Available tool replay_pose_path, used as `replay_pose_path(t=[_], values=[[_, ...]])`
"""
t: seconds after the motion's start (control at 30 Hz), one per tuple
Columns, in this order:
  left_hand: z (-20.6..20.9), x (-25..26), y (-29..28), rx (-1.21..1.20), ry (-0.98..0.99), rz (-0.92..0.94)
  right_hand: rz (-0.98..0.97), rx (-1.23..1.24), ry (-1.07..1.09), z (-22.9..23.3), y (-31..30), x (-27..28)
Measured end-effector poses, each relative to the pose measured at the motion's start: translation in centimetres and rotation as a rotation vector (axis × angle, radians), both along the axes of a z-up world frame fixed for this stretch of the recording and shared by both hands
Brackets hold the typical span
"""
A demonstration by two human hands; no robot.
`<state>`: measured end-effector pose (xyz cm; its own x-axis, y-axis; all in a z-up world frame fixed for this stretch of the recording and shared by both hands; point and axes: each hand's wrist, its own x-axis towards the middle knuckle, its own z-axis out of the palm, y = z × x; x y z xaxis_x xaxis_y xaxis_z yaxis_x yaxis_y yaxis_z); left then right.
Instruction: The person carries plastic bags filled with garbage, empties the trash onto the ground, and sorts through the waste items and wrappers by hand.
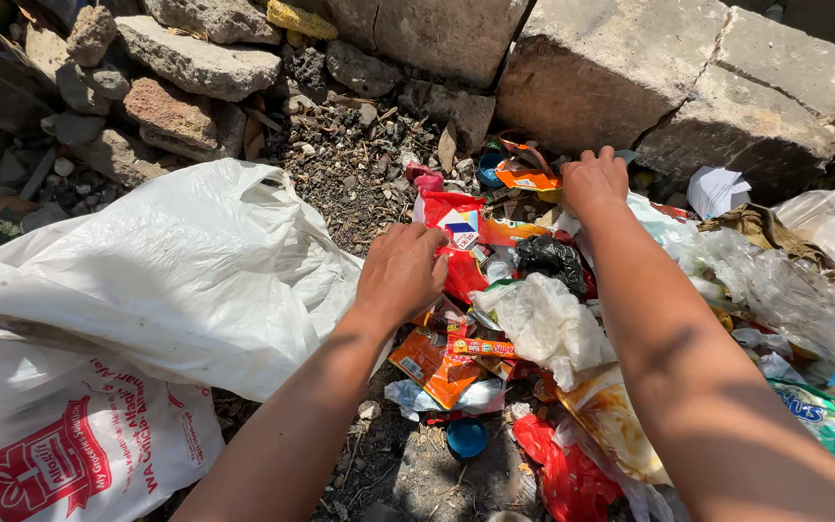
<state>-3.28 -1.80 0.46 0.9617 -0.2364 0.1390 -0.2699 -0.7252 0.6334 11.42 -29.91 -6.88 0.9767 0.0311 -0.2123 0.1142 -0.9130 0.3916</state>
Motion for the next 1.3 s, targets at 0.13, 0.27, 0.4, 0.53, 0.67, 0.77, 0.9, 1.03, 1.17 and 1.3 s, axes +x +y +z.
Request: replay_pose_path(t=[0.13,0.27,0.4,0.53,0.67,0.77,0.9,1.03,1.17,1.3], values=[[-0.5,0.6,0.2,0.031,0.022,0.033,-0.020,-0.013,0.035,-0.1,-0.1,0.1],[-0.6,0.5,0.2,0.009,0.007,0.041,0.077,-0.048,-0.031,-1.8,-1.1,0.5],[-0.2,0.7,0.1,0.015,0.016,0.036,-0.021,0.018,-0.032,-1.0,-1.8,1.2],[0.1,0.8,0.0,0.003,0.011,0.028,-0.346,0.323,0.062,3.1,-0.5,1.1],[0.4,1.0,0.0,0.010,0.038,0.062,-0.379,0.663,0.066,6.5,0.2,0.3],[1.0,0.9,0.1,-0.007,0.045,0.084,-0.454,1.092,0.193,8.2,0.7,-0.1],[2.7,0.9,0.5,-0.016,0.181,0.104,-0.442,1.565,0.456,10.0,2.6,-1.8],[3.5,0.7,1.3,-0.050,0.165,0.110,-0.386,1.781,0.614,10.8,5.6,-4.0],[2.9,1.3,2.1,-0.165,0.250,0.186,-0.304,1.872,0.693,10.4,8.3,-5.3],[2.2,1.9,3.7,-0.477,0.339,0.125,-0.355,1.891,0.734,10.0,10.4,-6.1]])
